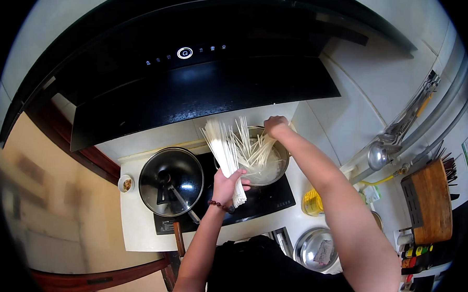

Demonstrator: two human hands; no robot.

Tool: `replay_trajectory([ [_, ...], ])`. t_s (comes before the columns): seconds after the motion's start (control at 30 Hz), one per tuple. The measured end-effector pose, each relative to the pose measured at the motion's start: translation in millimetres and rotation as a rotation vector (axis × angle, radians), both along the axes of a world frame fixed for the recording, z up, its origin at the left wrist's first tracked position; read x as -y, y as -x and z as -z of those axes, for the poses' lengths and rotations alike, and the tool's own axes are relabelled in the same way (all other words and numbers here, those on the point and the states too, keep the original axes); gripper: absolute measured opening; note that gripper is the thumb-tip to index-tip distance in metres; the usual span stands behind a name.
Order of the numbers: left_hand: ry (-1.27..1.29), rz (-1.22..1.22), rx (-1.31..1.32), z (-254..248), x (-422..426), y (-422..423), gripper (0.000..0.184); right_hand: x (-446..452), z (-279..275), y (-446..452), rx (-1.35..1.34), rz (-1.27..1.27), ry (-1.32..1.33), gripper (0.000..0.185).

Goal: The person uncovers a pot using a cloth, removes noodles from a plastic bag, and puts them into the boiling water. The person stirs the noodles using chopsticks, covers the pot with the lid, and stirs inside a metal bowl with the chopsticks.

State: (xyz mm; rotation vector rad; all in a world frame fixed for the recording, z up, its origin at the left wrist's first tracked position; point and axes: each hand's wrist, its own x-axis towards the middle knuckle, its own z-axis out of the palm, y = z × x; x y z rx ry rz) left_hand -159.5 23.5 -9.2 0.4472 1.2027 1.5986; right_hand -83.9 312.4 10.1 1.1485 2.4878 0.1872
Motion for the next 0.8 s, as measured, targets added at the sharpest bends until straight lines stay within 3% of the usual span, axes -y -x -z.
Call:
replay_trajectory([
  [0.3, 0.014, 0.015, 0.005, 3.1, -3.7, -3.5, 0.025, 26.5, -23.0, 13.1, 0.250, -0.028, 0.136, 0.040],
  [0.53, 0.023, 0.013, 0.001, 0.9, -0.8, -1.8, 0.023, 56.6, -71.8, 18.3, 0.073, -0.145, 0.081, 0.030],
  [0.73, 0.016, 0.009, 0.004, 3.6, 0.9, -0.5, 0.026, 38.9, -18.8, 12.8, -0.216, -0.106, 0.132, 0.035],
  [0.8, 0.016, 0.015, 0.002, 4.7, 1.4, 0.1, 0.026, 34.8, -7.0, 6.0, -0.148, -0.105, 0.231, 0.038],
])
